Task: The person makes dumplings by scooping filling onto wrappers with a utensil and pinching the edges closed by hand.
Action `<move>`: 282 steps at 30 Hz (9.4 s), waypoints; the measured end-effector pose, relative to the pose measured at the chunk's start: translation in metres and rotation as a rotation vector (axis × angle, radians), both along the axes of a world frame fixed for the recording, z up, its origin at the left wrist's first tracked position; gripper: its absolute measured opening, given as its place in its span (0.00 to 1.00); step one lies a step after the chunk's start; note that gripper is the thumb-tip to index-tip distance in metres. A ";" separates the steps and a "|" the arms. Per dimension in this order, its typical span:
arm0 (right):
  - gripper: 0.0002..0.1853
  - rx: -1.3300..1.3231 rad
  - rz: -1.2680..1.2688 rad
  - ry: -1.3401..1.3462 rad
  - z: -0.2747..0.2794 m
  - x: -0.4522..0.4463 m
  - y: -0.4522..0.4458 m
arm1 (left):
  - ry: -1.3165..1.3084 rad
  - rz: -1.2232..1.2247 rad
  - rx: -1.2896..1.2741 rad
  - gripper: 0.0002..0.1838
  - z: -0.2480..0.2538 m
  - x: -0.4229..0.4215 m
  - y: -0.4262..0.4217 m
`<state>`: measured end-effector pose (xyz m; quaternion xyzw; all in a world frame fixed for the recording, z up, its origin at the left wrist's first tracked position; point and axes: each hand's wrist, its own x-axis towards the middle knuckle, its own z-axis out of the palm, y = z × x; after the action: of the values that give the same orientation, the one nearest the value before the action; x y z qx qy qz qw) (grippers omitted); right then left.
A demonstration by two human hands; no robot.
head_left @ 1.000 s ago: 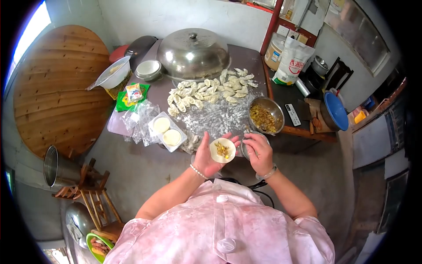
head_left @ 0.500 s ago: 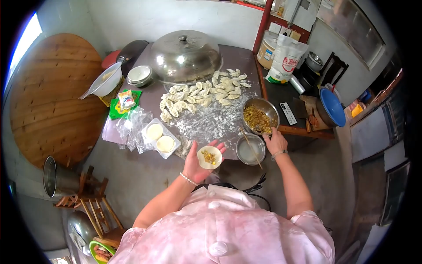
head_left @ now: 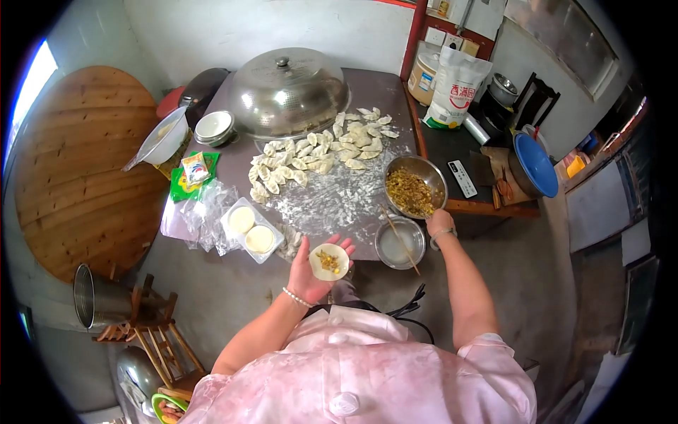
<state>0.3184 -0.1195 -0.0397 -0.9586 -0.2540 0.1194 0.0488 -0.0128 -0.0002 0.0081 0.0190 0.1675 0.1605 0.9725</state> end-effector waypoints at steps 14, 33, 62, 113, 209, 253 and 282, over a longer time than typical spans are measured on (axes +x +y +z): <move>0.12 0.276 0.167 -0.118 -0.039 -0.005 0.051 | 0.020 0.017 0.002 0.37 0.001 -0.002 0.001; 0.04 1.033 -0.423 0.903 0.059 -0.022 -0.019 | -0.043 0.042 0.042 0.37 -0.010 0.020 0.013; 0.06 0.885 0.484 0.229 0.085 -0.151 -0.022 | -0.027 0.141 -0.051 0.34 -0.027 0.062 0.031; 0.08 0.972 1.139 -0.248 0.129 -0.191 0.000 | -0.234 -0.152 0.118 0.35 0.026 0.019 -0.008; 0.09 1.064 0.831 0.002 0.145 -0.191 0.006 | -0.383 -0.118 0.381 0.41 0.042 0.017 -0.018; 0.05 1.171 0.505 0.363 0.131 -0.191 -0.002 | -0.353 -0.100 0.596 0.35 0.041 0.017 -0.023; 0.05 1.217 0.368 0.457 0.122 -0.192 -0.005 | 0.216 0.096 1.141 0.10 0.029 0.012 -0.026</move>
<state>0.1262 -0.1245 0.0826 -0.6521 -0.4185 0.1612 0.6113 -0.0005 -0.0265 0.0373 0.5484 0.1534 0.2666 0.7776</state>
